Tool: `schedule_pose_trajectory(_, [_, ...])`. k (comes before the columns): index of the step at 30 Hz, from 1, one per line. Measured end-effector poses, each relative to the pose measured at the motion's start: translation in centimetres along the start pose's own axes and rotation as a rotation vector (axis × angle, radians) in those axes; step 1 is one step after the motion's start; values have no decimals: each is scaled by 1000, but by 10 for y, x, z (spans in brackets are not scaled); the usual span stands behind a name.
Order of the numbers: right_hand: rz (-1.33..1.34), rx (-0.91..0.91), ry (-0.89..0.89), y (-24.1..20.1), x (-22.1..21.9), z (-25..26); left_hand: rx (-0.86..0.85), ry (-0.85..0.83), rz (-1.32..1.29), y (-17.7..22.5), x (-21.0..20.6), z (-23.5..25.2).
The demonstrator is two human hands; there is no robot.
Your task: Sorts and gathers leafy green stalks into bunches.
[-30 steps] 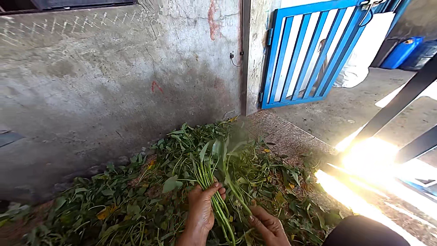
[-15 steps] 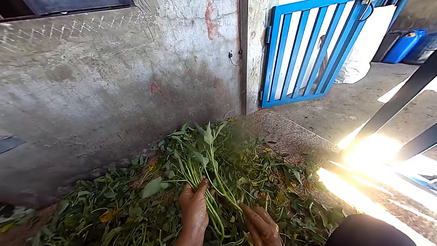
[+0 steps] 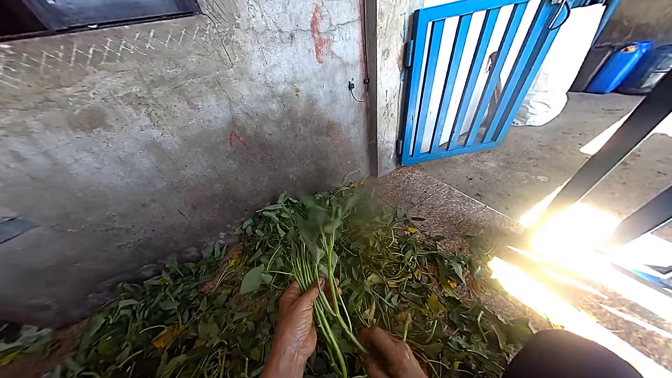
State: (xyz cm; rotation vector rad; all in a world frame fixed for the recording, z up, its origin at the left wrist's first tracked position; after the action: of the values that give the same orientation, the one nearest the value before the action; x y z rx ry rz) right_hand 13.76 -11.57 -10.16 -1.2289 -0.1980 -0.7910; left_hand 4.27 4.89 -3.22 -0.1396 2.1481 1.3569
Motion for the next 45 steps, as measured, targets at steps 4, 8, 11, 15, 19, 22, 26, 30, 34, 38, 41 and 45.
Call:
schedule_pose_trajectory(4, [767,-188,-366,1,-5,4,24,52,-35,-3,1,0])
schedule_pose_trajectory(8, [1107,-286,-573,7,-8,-1,82,89,-44,-8,2,1])
schedule_pose_trajectory(11, [1166,-289,-589,6,-10,-3,133,102,-31,-9,0,-3])
schedule_pose_trajectory(15, [1004,-316,-485,5,-12,-3,135,69,-18,-9,0,-4])
schedule_pose_trajectory(19, [631,-218,-386,1,-6,-1,49,42,75,-6,2,-2])
schedule_pose_trajectory(22, [202,-202,-335,-5,2,-1,0,35,122,-4,3,-3])
schedule_pose_trajectory(26, [-146,-211,-170,-14,6,-4,-67,44,167,-3,4,-1])
schedule_pose_trajectory(30, [-8,-212,-174,-9,0,-7,54,76,93,-3,2,-3])
schedule_pose_trajectory(34, [438,-277,-291,-10,0,-6,170,70,7,-6,0,-4])
schedule_pose_trajectory(38, [864,-385,-343,-3,-4,-6,216,60,-87,-8,-2,-4])
schedule_pose_trajectory(41, [1087,-444,-392,1,-6,-6,220,57,-102,-10,-2,-4])
schedule_pose_trajectory(45, [1199,-513,-398,4,-9,-7,196,45,-120,-10,-2,-3])
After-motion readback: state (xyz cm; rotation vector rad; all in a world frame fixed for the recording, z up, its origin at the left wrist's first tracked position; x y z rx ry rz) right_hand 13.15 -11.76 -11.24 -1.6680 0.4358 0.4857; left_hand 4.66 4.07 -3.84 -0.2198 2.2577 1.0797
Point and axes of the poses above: each hand's wrist, its own z-axis towards the middle knuckle, its own x-axis out of the back of the hand, y = z × x, the point moved 5 cm from there along z, towards the middle knuckle, and after that the axes turned 10 degrees about -z, right-handed, at the moved point
